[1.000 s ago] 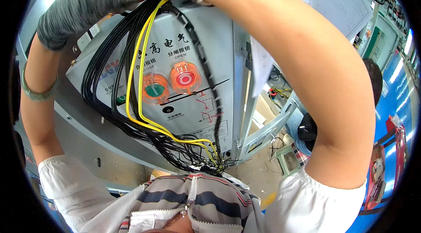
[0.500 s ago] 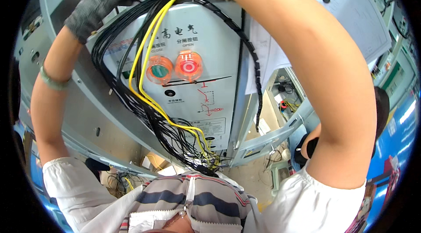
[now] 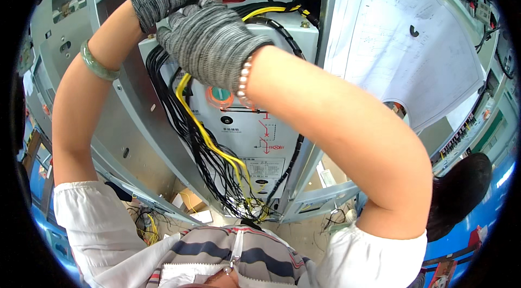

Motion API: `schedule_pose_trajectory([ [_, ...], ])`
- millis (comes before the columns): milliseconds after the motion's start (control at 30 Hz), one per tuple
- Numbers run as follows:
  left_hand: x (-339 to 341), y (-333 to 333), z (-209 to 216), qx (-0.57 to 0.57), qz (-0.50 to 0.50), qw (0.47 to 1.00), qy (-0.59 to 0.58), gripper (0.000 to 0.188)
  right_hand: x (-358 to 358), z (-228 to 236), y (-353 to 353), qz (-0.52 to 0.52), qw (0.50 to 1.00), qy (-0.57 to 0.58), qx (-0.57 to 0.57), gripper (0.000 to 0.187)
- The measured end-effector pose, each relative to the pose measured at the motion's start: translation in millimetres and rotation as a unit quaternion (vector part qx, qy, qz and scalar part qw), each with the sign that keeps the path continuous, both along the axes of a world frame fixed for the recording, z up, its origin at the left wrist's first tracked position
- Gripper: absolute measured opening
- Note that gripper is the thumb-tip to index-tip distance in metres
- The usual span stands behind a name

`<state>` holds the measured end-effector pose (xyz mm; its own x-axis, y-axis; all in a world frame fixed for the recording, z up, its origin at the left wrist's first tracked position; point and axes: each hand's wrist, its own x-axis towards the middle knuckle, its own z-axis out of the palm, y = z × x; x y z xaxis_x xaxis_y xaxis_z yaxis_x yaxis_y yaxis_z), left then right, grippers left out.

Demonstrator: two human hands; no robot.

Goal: The person organizes and secures a bundle of black and yellow wires inside an electrical cabinet using a black cable tie. They repeatedly adjust the wire bundle and tighten the tie to keep the wires neat and contained.

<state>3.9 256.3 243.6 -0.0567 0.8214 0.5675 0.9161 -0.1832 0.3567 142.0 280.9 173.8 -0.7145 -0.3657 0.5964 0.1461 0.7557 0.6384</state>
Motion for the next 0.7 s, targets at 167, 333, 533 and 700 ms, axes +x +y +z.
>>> schedule_pose_trajectory([
  [167,-23,7,11,0.0,-0.015,0.995,0.099,0.033,-5,20,-10,-0.015,0.996,-0.032,-0.081,0.021],
  [333,52,-49,32,0.049,0.162,0.888,0.427,0.022,7,9,5,0.044,0.998,0.054,-0.005,0.021],
  [533,5,-52,51,0.506,0.115,0.698,0.493,0.017,22,-2,-8,-0.048,0.998,0.027,0.022,0.022],
  [700,6,-127,87,0.199,-0.033,0.97,-0.136,0.007,38,5,-12,-0.065,0.996,-0.055,-0.021,0.03],
])
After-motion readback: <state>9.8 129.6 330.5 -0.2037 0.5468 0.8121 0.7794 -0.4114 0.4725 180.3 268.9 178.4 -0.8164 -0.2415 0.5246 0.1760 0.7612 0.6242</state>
